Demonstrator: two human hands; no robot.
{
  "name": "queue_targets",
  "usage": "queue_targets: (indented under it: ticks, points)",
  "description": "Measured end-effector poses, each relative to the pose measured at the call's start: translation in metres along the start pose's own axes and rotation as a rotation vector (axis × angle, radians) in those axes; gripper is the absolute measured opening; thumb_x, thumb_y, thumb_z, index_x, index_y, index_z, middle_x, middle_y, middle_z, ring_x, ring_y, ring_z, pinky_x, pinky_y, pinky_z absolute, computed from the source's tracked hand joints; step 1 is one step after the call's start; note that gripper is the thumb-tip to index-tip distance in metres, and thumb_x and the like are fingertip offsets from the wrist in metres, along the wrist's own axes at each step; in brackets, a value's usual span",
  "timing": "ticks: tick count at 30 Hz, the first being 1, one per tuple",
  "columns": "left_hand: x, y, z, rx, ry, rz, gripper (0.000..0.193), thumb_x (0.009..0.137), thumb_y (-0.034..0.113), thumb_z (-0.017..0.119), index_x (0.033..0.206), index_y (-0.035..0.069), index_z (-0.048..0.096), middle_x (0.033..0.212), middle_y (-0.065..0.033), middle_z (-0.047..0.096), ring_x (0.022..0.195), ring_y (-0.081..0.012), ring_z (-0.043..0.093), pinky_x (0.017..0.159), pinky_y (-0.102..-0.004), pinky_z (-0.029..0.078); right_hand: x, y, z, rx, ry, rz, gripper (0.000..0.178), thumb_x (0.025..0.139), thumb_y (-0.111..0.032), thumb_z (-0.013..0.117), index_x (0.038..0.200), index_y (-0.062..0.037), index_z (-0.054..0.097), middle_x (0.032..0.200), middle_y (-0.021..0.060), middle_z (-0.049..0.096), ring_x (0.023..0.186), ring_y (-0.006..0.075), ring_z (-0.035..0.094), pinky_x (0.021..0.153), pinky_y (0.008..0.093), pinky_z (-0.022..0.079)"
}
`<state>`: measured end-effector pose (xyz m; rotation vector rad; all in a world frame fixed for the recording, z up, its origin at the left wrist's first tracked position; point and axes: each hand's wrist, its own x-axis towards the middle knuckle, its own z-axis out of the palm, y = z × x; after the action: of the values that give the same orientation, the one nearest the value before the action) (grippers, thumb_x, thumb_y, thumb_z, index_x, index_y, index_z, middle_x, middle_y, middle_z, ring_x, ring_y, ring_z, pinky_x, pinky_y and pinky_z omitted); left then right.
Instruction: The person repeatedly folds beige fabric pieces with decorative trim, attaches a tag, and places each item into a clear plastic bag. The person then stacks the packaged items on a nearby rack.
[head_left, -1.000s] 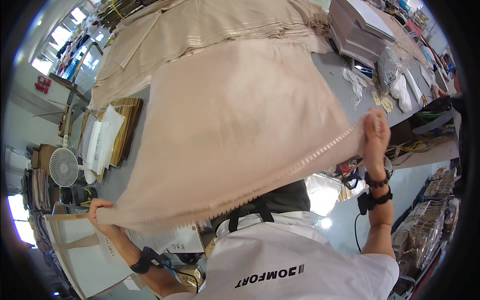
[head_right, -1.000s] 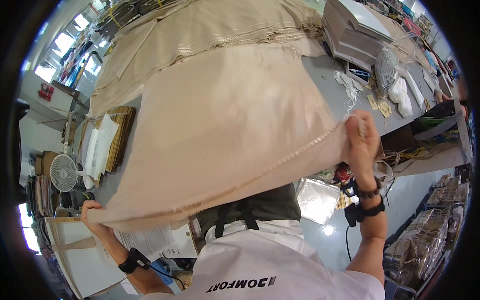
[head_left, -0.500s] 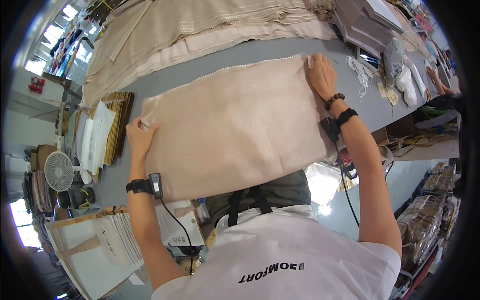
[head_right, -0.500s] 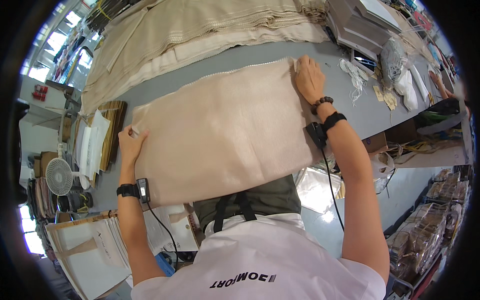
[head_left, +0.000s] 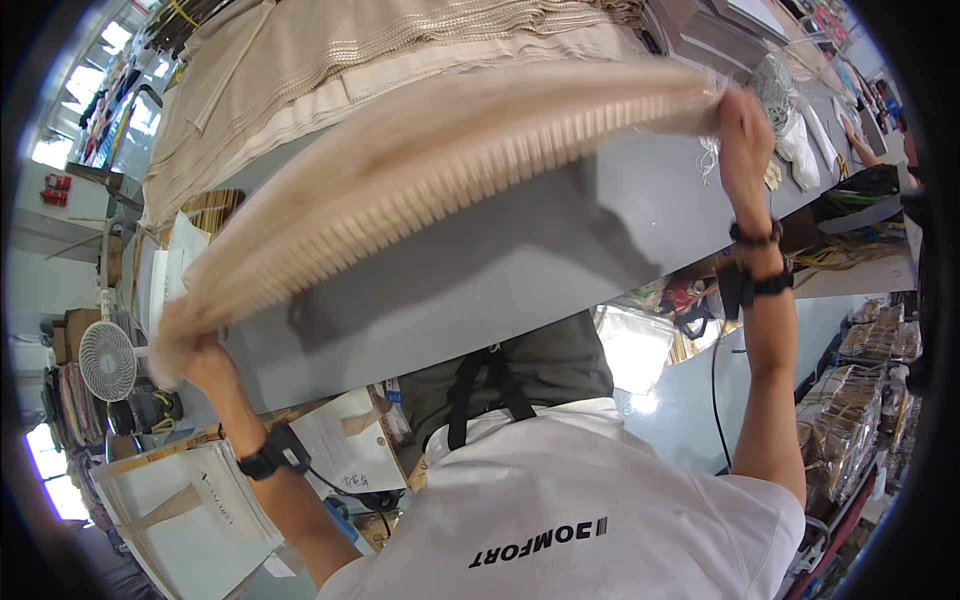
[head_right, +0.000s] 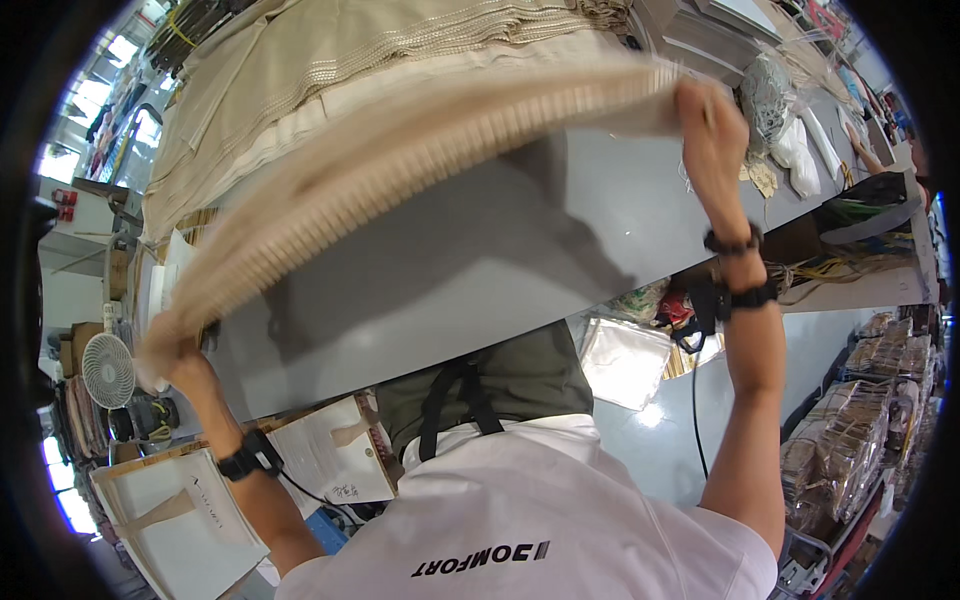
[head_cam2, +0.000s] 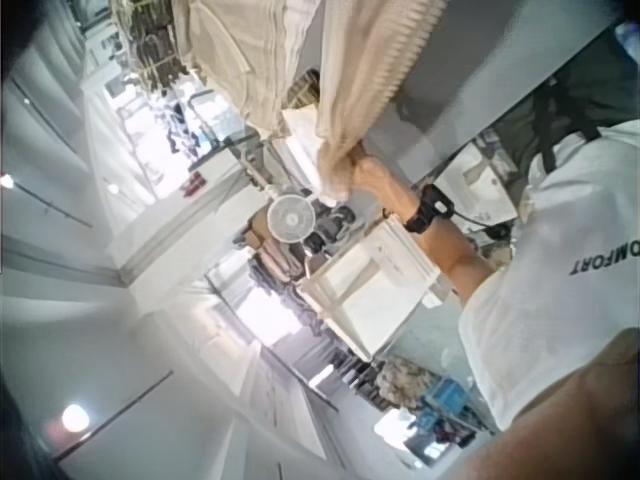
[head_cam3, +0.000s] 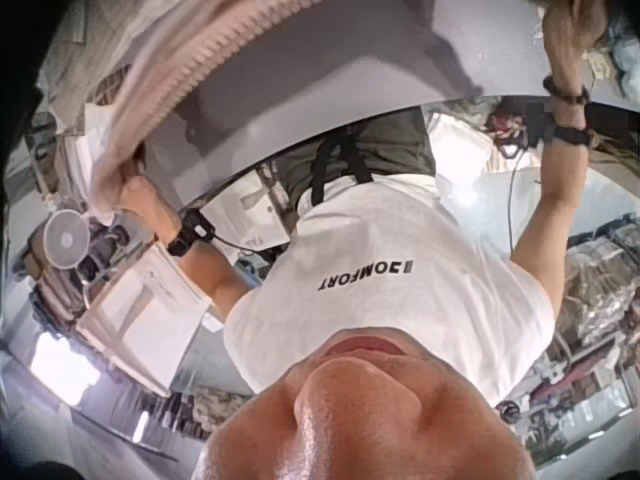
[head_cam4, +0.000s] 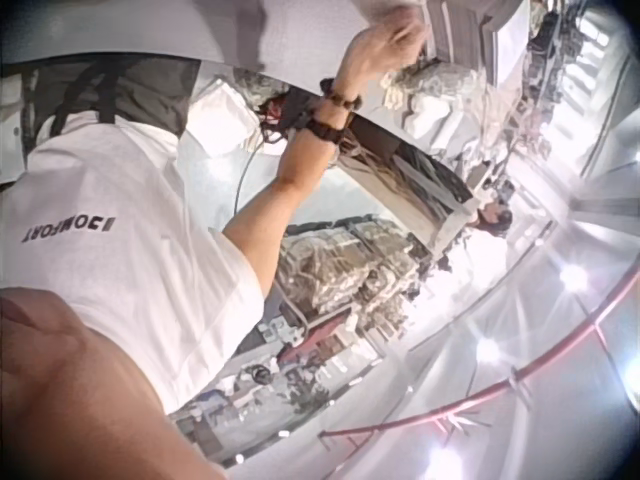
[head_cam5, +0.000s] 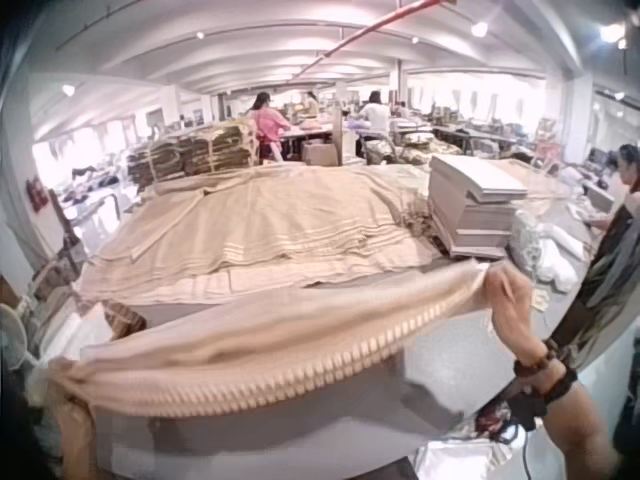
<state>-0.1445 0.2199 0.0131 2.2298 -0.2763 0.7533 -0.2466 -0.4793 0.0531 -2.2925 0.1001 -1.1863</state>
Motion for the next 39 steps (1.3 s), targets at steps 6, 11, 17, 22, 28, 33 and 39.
queue_targets:
  ticks: [6,11,17,22,28,33,39]
  points:
    - [-0.092,-0.027,0.010,0.017,-0.389,-0.039,0.025,0.100,0.013,0.062,0.119,-0.002,0.071,0.113,-0.0125,0.072,0.111,-0.0244,0.067,0.102,-0.0354,0.050,-0.093,0.020,-0.032,0.084,-0.715,0.031,0.018,0.097,-0.018,0.076,0.106,-0.0029,0.078,0.117,0.0115,0.075,0.103,0.0250,0.071,0.092,0.0343,0.054]
    - [-0.090,-0.039,0.023,-0.093,-0.089,-0.590,0.036,0.106,0.028,0.061,0.116,-0.005,0.074,0.113,-0.0155,0.074,0.105,-0.0212,0.068,0.098,-0.0336,0.050,-0.102,-0.013,-0.003,-0.144,-0.445,-0.028,0.013,0.097,-0.015,0.076,0.102,-0.0032,0.078,0.109,0.0132,0.076,0.095,0.0285,0.072,0.083,0.0366,0.056]
    - [-0.052,-0.025,0.041,0.241,-0.297,-0.669,0.055,0.100,0.047,0.069,0.114,-0.006,0.074,0.095,-0.0120,0.076,0.092,-0.0168,0.068,0.085,-0.0281,0.051,-0.137,-0.124,0.088,0.466,-0.737,0.164,0.018,0.101,-0.017,0.072,0.096,-0.0003,0.076,0.088,0.0100,0.072,0.076,0.0165,0.070,0.066,0.0308,0.053]
    - [-0.037,-0.016,0.046,0.100,-0.280,-0.617,0.041,0.097,0.034,0.077,0.108,-0.005,0.075,0.091,-0.0090,0.076,0.086,-0.0144,0.068,0.077,-0.0265,0.051,-0.174,-0.223,0.166,0.999,-1.290,0.899,0.044,0.109,-0.038,0.059,0.121,0.0020,0.073,0.107,0.0123,0.076,0.093,0.0202,0.076,0.082,0.0335,0.062]
    - [-0.036,-0.007,0.035,-0.364,0.000,-0.708,0.038,0.101,0.023,0.074,0.130,0.001,0.064,0.103,-0.0078,0.075,0.074,-0.0100,0.065,0.064,-0.0226,0.048,-0.198,-0.249,0.200,1.525,-1.219,1.481,0.072,0.109,-0.045,0.056,0.155,0.0071,0.037,0.149,0.0244,0.053,0.133,0.0327,0.060,0.109,0.0415,0.054]
    - [-0.053,-0.002,0.027,-0.471,-0.102,-0.729,0.048,0.105,0.021,0.067,0.149,0.009,0.051,0.103,-0.0067,0.074,0.065,-0.0027,0.057,0.046,-0.0190,0.032,-0.181,-0.202,0.163,1.644,-0.631,1.613,0.061,0.109,-0.041,0.057,0.149,0.0019,0.044,0.148,0.0196,0.054,0.137,0.0358,0.055,0.117,0.0471,0.047]
    - [-0.075,-0.021,0.020,-0.332,-0.402,-0.640,0.050,0.103,0.016,0.069,0.149,0.007,0.055,0.098,-0.0014,0.072,0.066,-0.0025,0.052,0.050,-0.0187,0.036,-0.126,-0.064,0.062,1.134,-0.215,1.334,0.071,0.106,-0.058,0.046,0.150,-0.0020,0.048,0.150,0.0166,0.057,0.135,0.0342,0.058,0.111,0.0515,0.048]
